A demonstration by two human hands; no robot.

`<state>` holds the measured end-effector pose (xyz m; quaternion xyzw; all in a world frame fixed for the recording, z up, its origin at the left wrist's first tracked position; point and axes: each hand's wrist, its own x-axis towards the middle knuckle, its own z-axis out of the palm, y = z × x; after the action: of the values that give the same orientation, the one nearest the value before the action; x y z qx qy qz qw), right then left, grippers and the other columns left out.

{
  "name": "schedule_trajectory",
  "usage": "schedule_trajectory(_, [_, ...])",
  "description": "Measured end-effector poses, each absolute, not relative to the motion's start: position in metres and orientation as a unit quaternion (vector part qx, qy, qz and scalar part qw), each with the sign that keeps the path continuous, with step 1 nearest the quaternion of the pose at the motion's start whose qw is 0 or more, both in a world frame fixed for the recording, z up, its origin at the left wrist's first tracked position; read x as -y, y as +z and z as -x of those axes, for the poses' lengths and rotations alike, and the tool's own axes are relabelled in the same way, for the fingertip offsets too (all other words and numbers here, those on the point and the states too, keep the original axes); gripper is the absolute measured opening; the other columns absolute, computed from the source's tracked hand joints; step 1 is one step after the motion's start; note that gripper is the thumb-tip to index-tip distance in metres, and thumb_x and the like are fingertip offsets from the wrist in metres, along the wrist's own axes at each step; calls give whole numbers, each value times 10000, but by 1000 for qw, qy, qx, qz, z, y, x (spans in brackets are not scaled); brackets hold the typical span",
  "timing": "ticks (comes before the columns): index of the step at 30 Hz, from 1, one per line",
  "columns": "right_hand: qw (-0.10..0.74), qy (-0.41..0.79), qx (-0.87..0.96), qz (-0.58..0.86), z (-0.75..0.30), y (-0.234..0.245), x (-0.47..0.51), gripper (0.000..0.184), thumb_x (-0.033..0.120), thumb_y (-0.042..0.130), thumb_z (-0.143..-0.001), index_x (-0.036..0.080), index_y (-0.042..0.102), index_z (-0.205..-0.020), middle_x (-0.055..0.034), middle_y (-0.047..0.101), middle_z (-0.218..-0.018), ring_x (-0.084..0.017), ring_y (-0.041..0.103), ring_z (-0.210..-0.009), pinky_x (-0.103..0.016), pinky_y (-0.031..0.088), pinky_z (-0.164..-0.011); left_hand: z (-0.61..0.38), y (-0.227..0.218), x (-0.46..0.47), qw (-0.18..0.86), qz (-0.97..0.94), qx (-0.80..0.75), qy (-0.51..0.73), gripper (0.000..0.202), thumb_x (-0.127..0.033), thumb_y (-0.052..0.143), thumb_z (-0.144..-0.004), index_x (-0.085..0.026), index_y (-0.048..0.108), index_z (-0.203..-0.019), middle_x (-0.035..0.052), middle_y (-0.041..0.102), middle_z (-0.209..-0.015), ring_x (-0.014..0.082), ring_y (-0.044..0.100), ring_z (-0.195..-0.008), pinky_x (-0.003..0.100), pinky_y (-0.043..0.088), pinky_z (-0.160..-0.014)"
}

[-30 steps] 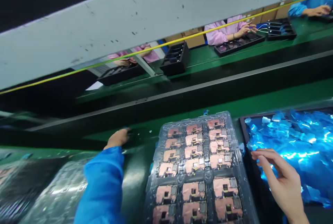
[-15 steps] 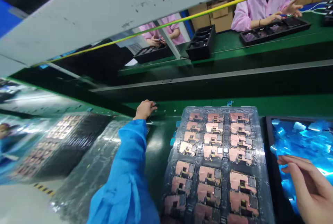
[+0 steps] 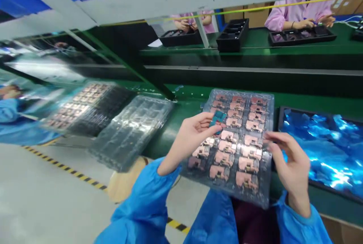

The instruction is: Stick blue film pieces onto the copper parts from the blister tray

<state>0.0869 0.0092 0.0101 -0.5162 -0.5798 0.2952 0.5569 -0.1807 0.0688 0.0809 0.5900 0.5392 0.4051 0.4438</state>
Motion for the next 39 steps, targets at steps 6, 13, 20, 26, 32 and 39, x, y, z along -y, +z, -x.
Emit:
schedule_trajectory(6, [529, 372, 608, 460, -63, 31, 0, 263, 317, 767, -968, 268, 750, -1225, -41, 775, -1118, -174, 741, -913, -297, 640, -757, 123, 60, 0, 503, -576, -490, 418, 226, -287, 831, -884, -187, 817, -1086, 70, 846, -1030, 251, 816, -972, 327, 675, -869])
schedule_trajectory(13, [547, 389, 576, 468, -80, 29, 27, 122, 319, 781, -936, 240, 772, -1029, -3, 763, -918, -159, 720, -780, -298, 637, -719, 84, 48, 37, 437, -565, -505, 484, 175, -302, 722, -961, -179, 825, -1030, 52, 842, -950, 206, 804, -826, 254, 642, -710])
schedule_trajectory(20, [558, 425, 537, 469, -80, 18, 38, 147, 371, 739, -965, 232, 777, -992, -23, 779, -958, -189, 744, -859, -308, 655, -739, 68, 34, 55, 310, -601, -531, 511, 214, -297, 689, -991, -171, 858, -957, 44, 832, -865, 187, 748, -719, 259, 589, -674])
schedule_trajectory(26, [550, 402, 560, 471, -88, 11, 35, 269, 410, 584, -1078, 239, 788, -1044, -38, 770, -990, -182, 730, -827, -311, 661, -711, 58, 14, 50, 393, -534, -537, 521, 291, -409, 731, -968, -155, 864, -1022, 71, 835, -874, 228, 782, -772, 292, 635, -681])
schedule_trajectory(32, [530, 126, 677, 495, -100, 9, 37, 214, 265, 641, -1066, 279, 809, -1198, -95, 729, -1112, -247, 666, -1057, -426, 609, -910, 46, 10, 43, 430, -502, -530, 532, 320, -440, 811, -905, -158, 865, -1045, 101, 842, -1034, 248, 797, -867, 333, 683, -753])
schedule_trajectory(39, [526, 86, 679, 506, -112, 1, 35, 156, 270, 667, -1053, 304, 819, -1054, -76, 761, -1038, -267, 676, -1034, -491, 593, -947, 49, 7, 42, 607, -446, -454, 475, 366, -453, 817, -905, -199, 851, -1167, 95, 808, -1190, 233, 770, -886, 361, 706, -717])
